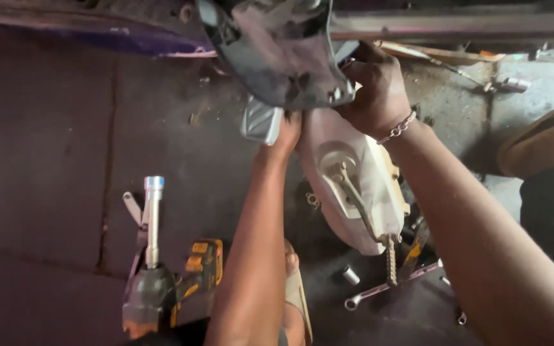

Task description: Cleaning and scraping residue from a removed scooter crankcase/CVT cover.

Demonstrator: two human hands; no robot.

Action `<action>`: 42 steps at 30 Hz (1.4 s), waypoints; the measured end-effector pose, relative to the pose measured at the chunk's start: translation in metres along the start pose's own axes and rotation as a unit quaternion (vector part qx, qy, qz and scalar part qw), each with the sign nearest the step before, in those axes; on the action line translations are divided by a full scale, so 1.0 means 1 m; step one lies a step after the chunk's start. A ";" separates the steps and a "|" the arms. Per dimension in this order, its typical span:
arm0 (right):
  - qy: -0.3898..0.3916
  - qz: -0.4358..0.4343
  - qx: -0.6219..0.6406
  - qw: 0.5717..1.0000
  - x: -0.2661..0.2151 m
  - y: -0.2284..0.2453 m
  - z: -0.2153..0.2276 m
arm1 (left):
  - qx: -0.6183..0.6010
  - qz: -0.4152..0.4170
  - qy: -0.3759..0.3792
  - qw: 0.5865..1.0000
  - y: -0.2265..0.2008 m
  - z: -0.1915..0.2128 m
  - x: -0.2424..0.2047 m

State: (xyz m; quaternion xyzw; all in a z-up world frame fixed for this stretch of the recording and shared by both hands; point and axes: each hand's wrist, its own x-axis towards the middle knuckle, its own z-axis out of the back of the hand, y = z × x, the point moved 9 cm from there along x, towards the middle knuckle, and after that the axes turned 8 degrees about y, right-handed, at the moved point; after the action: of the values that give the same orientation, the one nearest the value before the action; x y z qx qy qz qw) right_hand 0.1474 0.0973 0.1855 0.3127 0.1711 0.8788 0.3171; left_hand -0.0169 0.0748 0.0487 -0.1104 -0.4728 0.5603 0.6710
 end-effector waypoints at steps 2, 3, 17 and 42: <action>-0.005 0.002 0.021 1.000 -0.002 -0.015 -0.010 | 0.065 -0.002 0.023 0.998 0.003 -0.002 -0.009; 0.001 0.006 0.025 1.000 -0.003 -0.018 -0.019 | 0.067 0.004 0.019 0.998 0.001 0.003 -0.011; 0.172 0.017 0.000 0.985 0.002 -0.027 -0.048 | 0.067 0.029 0.090 0.993 0.000 0.014 -0.018; 0.077 0.156 -0.073 0.982 0.003 0.022 -0.048 | -0.017 0.024 0.025 0.999 -0.016 0.039 0.000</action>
State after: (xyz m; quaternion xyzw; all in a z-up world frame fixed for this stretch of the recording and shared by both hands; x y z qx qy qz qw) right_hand 0.1047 0.0778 0.1620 0.2432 0.0791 0.9491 0.1840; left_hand -0.0359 0.0539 0.0799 -0.1470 -0.4628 0.5654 0.6668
